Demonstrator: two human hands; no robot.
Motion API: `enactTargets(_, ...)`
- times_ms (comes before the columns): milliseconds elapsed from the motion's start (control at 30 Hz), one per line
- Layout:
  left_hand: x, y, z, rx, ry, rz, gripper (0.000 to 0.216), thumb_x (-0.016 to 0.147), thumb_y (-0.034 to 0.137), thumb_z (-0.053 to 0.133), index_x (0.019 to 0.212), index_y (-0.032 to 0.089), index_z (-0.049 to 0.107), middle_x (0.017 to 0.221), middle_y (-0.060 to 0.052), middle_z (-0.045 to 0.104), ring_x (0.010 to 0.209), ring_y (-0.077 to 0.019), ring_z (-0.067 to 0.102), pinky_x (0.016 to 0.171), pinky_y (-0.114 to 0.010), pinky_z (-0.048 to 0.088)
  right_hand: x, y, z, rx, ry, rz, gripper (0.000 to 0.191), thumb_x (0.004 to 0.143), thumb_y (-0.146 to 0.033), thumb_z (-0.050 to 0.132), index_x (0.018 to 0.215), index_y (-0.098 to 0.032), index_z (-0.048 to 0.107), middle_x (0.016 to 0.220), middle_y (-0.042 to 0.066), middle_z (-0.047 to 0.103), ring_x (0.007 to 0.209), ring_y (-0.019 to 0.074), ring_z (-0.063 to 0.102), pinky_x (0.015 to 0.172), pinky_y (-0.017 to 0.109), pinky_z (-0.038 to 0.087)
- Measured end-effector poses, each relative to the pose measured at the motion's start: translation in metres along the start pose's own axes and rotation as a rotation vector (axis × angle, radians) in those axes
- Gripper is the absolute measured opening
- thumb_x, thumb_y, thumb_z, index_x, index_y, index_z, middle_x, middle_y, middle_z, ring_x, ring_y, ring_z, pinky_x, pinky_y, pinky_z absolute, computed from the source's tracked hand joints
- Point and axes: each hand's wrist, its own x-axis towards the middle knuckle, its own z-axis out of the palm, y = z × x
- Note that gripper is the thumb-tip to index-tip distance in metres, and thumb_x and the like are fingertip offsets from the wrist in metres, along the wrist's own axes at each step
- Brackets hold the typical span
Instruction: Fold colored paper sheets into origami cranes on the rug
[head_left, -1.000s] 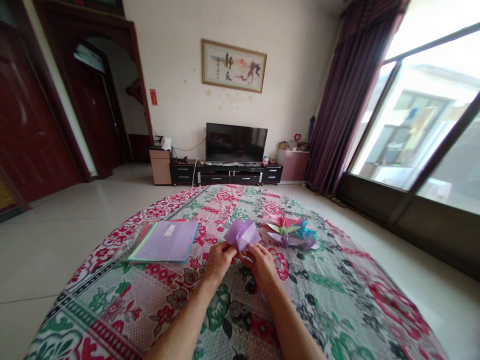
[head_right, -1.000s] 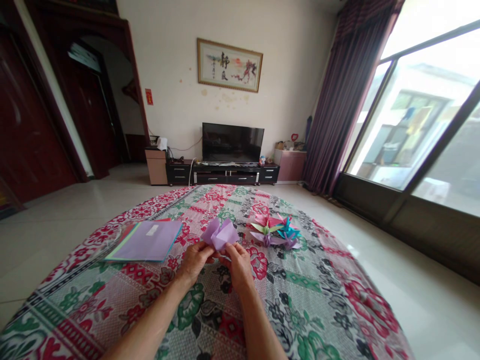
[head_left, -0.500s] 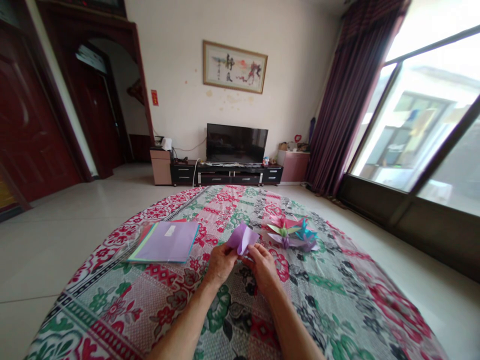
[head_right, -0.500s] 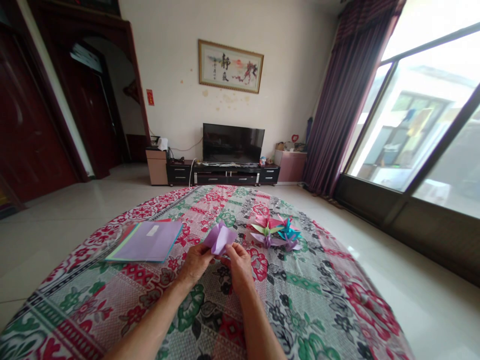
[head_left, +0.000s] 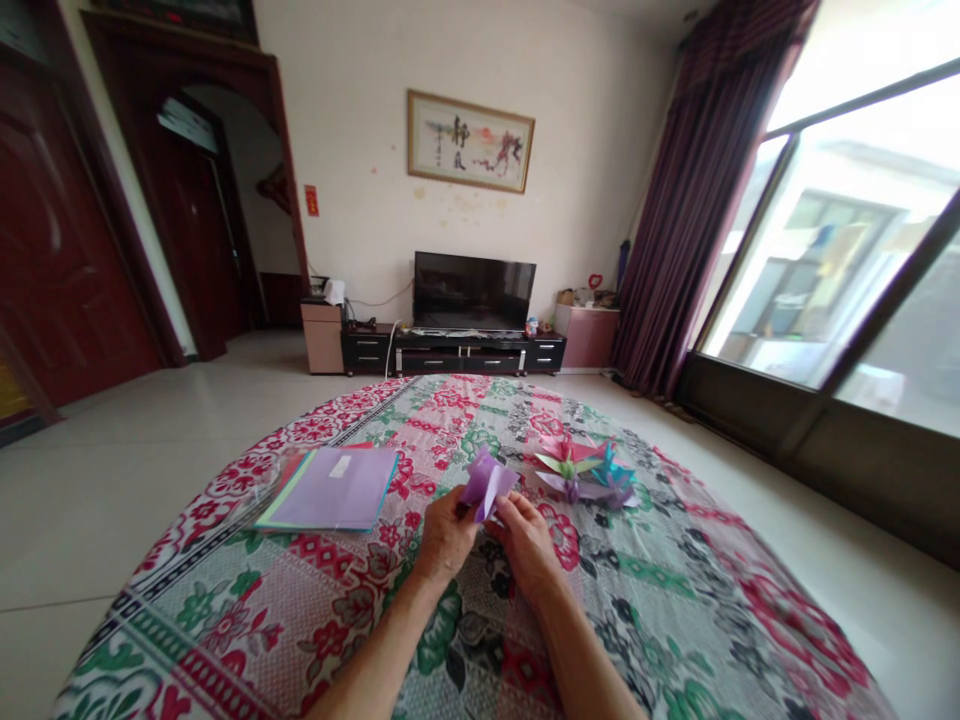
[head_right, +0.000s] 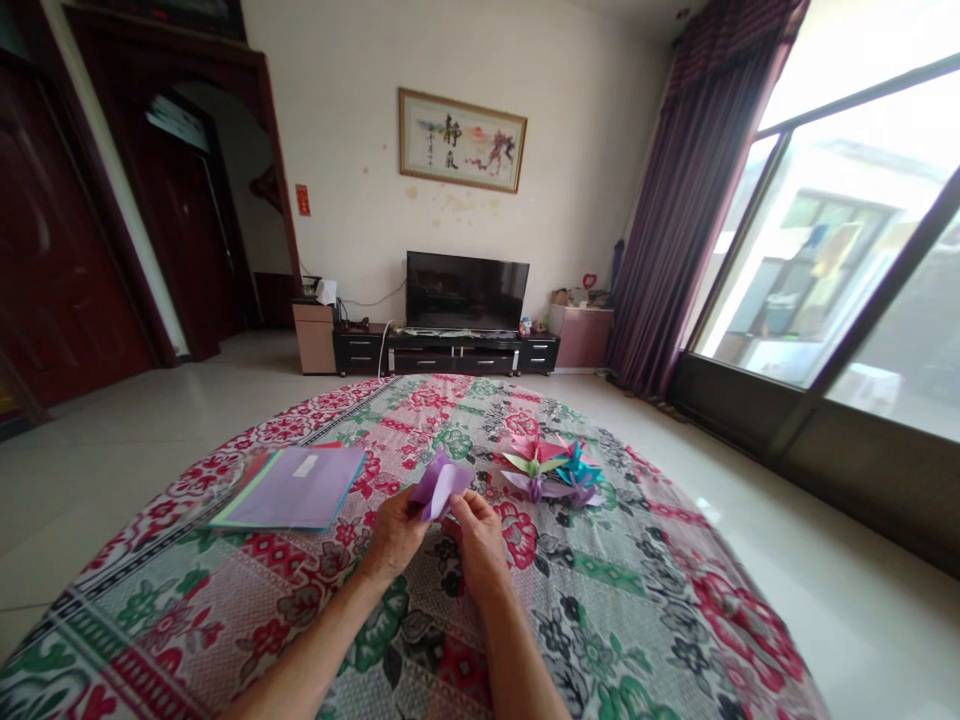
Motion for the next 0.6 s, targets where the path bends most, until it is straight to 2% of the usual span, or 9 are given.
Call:
enactTargets(133, -0.0015, -0.0002, -0.0014, 0.026, -0.052, 0.042, 0.016, 0.074, 0.029, 0.054, 0.074, 0.016, 0.063, 0.060, 0.001, 0.060, 0.057, -0.0126, 0.051, 0.055, -0.020, 0.037, 0.0005, 0.0000, 0.0013, 0.036, 0.031, -0.021, 0.017, 0.068, -0.034, 0.070, 0.077, -0.020, 0.066, 0.076, -0.002, 0.063, 0.068, 0.0100, 0.055, 0.067, 0.021, 0.046)
enactTargets(267, -0.0035, 0.0015, -0.0013, 0.044, -0.103, 0.075, 0.018, 0.075, 0.024, 0.050, 0.080, 0.017, 0.065, 0.064, 0.000, 0.063, 0.061, -0.0136, 0.055, 0.059, -0.021, 0.039, 0.0019, -0.0002, 0.0050, 0.082, 0.124, -0.033, 0.018, 0.063, -0.033, 0.073, 0.073, -0.021, 0.064, 0.071, -0.004, 0.062, 0.064, 0.0092, 0.054, 0.062, 0.021, 0.046)
enactTargets(400, -0.0045, 0.0041, 0.0004, 0.040, -0.122, 0.067, 0.021, 0.076, 0.027, 0.049, 0.084, 0.017, 0.066, 0.067, -0.002, 0.066, 0.062, -0.0146, 0.058, 0.060, -0.022, 0.040, 0.0039, 0.0026, 0.0070, 0.091, 0.205, -0.041, 0.022, 0.059, -0.032, 0.074, 0.075, -0.021, 0.064, 0.073, -0.003, 0.064, 0.063, 0.0101, 0.055, 0.060, 0.021, 0.045)
enactTargets(600, -0.0022, 0.0055, 0.0020, 0.015, -0.031, -0.019, 0.023, 0.076, 0.036, 0.051, 0.070, 0.017, 0.062, 0.060, 0.000, 0.064, 0.057, -0.0137, 0.057, 0.057, -0.021, 0.039, 0.0027, 0.0025, 0.0077, 0.133, 0.133, 0.019, 0.016, 0.062, -0.029, 0.071, 0.071, -0.020, 0.063, 0.074, -0.001, 0.064, 0.066, 0.0117, 0.057, 0.060, 0.022, 0.047)
